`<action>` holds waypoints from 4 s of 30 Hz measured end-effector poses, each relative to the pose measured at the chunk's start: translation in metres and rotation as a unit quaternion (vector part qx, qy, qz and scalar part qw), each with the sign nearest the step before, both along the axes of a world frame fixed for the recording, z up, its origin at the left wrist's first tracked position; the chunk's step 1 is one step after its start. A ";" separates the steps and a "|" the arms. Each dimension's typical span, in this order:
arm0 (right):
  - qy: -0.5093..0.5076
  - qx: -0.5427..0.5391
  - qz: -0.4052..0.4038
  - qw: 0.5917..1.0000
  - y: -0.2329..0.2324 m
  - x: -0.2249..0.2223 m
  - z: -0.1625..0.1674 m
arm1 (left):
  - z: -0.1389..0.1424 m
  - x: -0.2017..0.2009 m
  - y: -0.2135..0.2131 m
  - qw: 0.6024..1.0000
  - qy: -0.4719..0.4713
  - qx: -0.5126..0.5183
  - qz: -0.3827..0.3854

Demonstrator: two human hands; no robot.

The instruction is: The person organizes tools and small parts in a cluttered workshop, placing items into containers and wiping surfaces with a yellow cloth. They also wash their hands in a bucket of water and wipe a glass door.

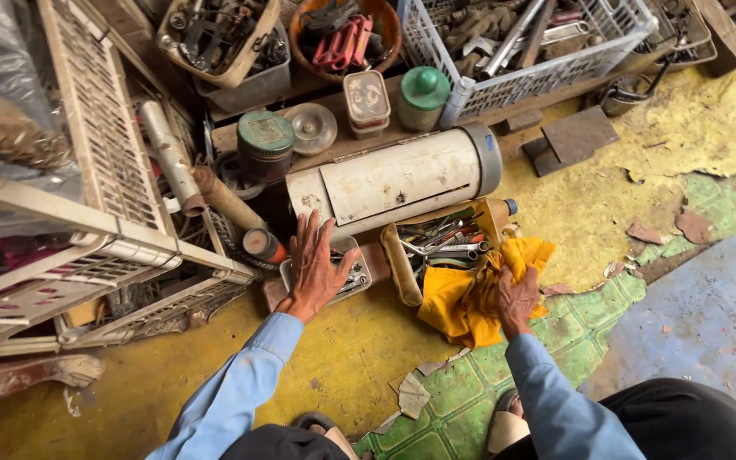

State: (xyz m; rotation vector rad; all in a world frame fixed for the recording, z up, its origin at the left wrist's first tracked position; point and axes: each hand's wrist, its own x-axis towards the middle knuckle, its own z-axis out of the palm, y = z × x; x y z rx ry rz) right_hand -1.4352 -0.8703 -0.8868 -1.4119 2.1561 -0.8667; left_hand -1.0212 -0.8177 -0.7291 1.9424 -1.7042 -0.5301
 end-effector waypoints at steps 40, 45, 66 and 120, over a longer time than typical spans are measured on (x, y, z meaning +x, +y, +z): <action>-0.530 0.165 0.269 0.787 0.023 0.202 0.260 | 0.077 -0.012 0.014 0.771 0.613 0.136 -0.107; -0.104 -0.279 0.461 0.836 0.058 0.243 0.280 | 0.062 -0.013 0.014 0.744 0.646 0.129 0.107; -0.515 0.123 0.368 0.765 0.000 0.267 0.294 | 0.168 0.001 0.046 0.951 0.260 -0.164 -0.025; -0.114 0.136 0.583 0.793 0.304 0.343 0.799 | 0.583 0.025 0.420 0.693 0.433 -0.083 0.571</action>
